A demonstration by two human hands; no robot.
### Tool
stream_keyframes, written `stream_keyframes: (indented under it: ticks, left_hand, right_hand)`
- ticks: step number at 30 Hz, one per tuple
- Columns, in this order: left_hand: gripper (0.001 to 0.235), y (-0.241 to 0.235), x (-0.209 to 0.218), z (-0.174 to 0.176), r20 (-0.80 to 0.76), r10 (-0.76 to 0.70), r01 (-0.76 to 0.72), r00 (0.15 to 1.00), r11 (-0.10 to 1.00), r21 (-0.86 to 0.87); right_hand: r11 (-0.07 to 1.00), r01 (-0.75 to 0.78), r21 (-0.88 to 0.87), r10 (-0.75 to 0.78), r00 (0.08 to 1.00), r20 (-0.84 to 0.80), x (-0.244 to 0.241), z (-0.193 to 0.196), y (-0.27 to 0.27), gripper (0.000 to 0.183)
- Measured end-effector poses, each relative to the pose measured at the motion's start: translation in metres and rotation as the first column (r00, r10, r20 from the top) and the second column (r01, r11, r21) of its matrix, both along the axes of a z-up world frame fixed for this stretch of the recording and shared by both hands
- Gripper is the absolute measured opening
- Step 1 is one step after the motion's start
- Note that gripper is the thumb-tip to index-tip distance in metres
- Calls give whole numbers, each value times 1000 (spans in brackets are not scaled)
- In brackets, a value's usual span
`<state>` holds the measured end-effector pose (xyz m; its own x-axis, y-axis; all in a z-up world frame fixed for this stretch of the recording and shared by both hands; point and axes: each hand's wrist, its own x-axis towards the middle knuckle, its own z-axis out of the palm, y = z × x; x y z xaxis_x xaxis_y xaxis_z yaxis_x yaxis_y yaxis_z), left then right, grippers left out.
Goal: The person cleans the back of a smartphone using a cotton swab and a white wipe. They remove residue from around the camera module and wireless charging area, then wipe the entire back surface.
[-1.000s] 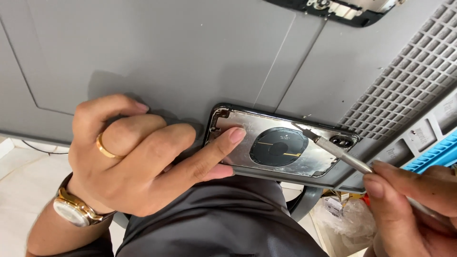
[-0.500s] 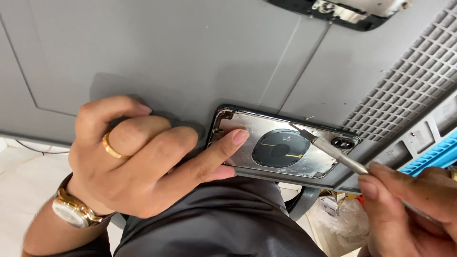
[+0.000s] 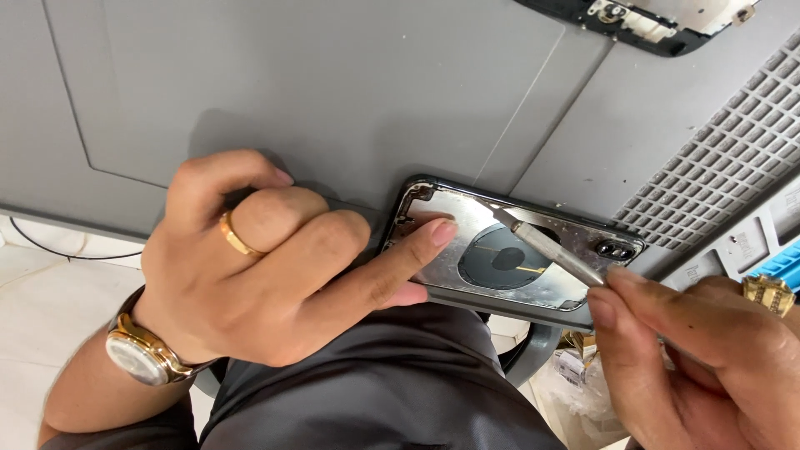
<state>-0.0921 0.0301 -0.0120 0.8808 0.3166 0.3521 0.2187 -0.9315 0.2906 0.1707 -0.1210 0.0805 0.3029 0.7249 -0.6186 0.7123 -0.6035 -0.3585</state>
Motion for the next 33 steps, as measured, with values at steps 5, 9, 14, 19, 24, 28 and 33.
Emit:
stream_keyframes:
  ticks: [5,9,14,19,24,28,33]
  left_hand:
    - [40,1,-4,2,-26,-7,7,1000,1000,-17]
    - [36,3,-5,2,-23,0,-1,1000,1000,-15]
    - [41,4,-9,5,-32,1,-2,999,1000,-23]
    - [39,8,-9,9,-27,7,-7,1000,1000,-1]
    - [25,7,7,18,44,35,-34,998,999,-30]
    - [44,1,21,36,-185,15,-21,983,999,-30]
    - [108,-13,47,60,-489,-45,-95,871,962,-257]
  right_hand:
    - [957,-138,257,149,988,-26,-7,-3,8,19]
    - [938,-197,285,201,979,15,-12,-5,10,19]
    - [964,-27,266,49,996,-80,-21,-4,6,32]
    - [951,283,128,-289,956,37,-38,4,-20,24]
    - [755,233,613,-180,973,-148,63,-86,-224,30]
    - [223,588,777,-692,657,-299,29,-100,-191,59]
    - [-17,529,849,-712,589,-382,25,-110,-176,47]
